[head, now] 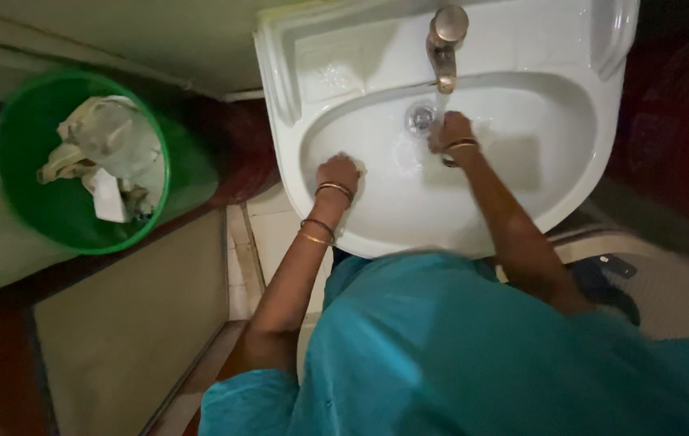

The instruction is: The person washes their hands in a sink under running water by rubbing their palms, fingers, and the backs of their hands together repeatedly.

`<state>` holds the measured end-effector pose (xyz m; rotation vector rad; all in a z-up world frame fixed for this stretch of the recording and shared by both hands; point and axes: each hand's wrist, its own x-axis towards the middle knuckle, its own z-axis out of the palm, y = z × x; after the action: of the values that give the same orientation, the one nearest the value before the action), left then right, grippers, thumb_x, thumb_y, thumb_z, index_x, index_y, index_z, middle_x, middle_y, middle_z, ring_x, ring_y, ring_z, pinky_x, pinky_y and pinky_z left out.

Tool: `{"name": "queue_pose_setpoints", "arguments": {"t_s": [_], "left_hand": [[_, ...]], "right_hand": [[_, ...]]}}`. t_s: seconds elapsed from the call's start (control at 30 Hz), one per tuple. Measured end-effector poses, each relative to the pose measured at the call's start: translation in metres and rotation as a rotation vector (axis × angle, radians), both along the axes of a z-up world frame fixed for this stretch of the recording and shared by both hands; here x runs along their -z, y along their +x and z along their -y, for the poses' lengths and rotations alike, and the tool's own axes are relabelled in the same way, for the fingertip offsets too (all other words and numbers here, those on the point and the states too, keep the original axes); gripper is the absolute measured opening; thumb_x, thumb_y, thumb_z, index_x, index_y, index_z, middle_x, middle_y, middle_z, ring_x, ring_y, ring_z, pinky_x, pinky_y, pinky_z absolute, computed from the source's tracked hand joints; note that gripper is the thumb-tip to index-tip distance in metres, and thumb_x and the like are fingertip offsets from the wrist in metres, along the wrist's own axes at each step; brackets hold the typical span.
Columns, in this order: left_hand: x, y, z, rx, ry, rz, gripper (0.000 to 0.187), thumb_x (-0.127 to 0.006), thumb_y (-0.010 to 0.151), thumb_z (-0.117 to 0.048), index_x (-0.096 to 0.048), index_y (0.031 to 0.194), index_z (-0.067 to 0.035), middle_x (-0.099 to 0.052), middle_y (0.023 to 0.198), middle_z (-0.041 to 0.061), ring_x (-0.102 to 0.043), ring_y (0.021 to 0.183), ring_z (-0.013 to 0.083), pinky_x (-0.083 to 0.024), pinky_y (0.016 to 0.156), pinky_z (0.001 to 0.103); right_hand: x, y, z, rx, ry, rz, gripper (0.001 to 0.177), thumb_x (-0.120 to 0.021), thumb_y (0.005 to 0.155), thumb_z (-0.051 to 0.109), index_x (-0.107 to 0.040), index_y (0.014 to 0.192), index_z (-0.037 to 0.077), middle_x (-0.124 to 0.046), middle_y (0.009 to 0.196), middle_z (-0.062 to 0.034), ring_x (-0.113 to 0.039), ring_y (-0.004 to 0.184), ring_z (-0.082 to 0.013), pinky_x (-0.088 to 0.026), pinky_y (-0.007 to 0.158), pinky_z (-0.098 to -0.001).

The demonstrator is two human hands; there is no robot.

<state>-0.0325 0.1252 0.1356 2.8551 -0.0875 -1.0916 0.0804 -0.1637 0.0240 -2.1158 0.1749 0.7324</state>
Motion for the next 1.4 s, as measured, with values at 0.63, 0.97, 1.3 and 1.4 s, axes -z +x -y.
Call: {"name": "queue_pose_setpoints", "arguments": {"t_s": [0.63, 0.97, 1.3, 1.4], "left_hand": [[-0.035, 0.030, -0.075, -0.545, -0.551, 1.185, 0.073, -0.046, 0.092, 0.007, -0.029, 0.163, 0.000, -0.037, 0.166, 0.029, -0.043, 0.152, 0.0452, -0.036, 0.127, 0.049], [0.024, 0.030, -0.104, -0.777, -0.750, 0.811, 0.062, -0.060, 0.105, -0.025, -0.036, 0.159, -0.005, -0.052, 0.156, 0.018, -0.056, 0.140, 0.0340, -0.042, 0.117, 0.042], [0.033, 0.020, -0.098, -0.717, -0.857, 1.205, 0.051, -0.062, 0.091, 0.006, -0.059, 0.141, -0.003, -0.055, 0.153, 0.019, -0.048, 0.147, 0.0348, -0.038, 0.123, 0.042], [0.021, 0.016, -0.100, -0.717, -0.899, 1.164, 0.057, -0.062, 0.092, 0.006, -0.055, 0.148, -0.003, -0.055, 0.154, 0.018, -0.048, 0.147, 0.0349, -0.037, 0.123, 0.042]], "right_hand": [[-0.125, -0.030, -0.200, -0.585, 0.630, 0.268, 0.076, -0.037, 0.111, 0.045, -0.004, 0.166, 0.004, -0.004, 0.175, -0.0202, -0.001, 0.161, -0.0338, -0.005, 0.130, -0.0508], [-0.130, -0.032, -0.347, -0.152, -0.044, 0.461, 0.099, -0.052, 0.102, 0.052, 0.000, 0.157, -0.013, -0.003, 0.167, -0.0329, -0.002, 0.156, -0.0476, 0.006, 0.113, -0.0768], [-0.151, 0.005, -0.324, -0.567, -0.284, 0.770, 0.031, -0.069, 0.089, 0.018, -0.060, 0.099, -0.010, -0.033, 0.157, -0.0359, -0.023, 0.148, -0.0511, -0.012, 0.120, -0.0667], [-0.130, -0.026, -0.302, -0.559, -0.367, 1.110, 0.071, -0.066, 0.099, 0.014, -0.037, 0.155, -0.019, -0.035, 0.159, -0.0354, -0.026, 0.156, -0.0432, -0.013, 0.128, -0.0614]]}}
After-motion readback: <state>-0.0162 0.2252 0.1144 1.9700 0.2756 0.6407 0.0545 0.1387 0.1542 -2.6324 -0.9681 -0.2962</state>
